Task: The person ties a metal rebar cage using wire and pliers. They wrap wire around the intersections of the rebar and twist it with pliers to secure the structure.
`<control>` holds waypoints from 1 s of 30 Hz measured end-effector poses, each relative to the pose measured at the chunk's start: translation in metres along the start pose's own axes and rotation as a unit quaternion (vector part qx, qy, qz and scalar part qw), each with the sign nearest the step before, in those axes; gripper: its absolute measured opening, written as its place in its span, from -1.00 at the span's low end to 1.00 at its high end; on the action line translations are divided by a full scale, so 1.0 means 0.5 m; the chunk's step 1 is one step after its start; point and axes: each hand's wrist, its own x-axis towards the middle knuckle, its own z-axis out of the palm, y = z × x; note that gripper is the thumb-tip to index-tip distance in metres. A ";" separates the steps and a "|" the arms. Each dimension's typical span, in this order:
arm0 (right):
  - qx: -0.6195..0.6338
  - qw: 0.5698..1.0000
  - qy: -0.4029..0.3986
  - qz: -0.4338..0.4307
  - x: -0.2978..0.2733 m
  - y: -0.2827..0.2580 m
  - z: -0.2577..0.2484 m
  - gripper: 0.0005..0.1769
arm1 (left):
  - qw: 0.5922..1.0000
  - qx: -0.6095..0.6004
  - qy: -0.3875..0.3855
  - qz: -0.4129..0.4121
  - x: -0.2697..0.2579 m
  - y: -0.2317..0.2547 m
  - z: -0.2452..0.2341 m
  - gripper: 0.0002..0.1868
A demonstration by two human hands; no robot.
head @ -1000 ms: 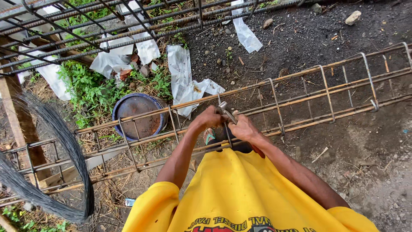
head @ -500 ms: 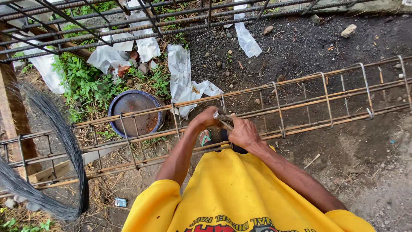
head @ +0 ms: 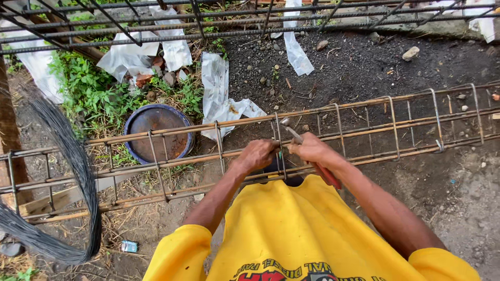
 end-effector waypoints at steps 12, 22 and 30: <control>-0.148 0.987 -0.042 -0.052 -0.026 -0.012 0.086 -0.63 | 0.992 0.105 0.050 -0.041 0.042 -0.113 0.140 -0.63; -0.303 0.953 0.023 -0.018 0.076 0.004 0.036 -0.65 | 0.998 0.033 0.049 0.021 0.009 -0.066 0.070 -0.85; -0.225 0.968 -0.083 -0.074 -0.100 -0.180 0.019 -0.53 | 0.990 0.127 0.062 -0.020 0.030 -0.091 0.108 -0.74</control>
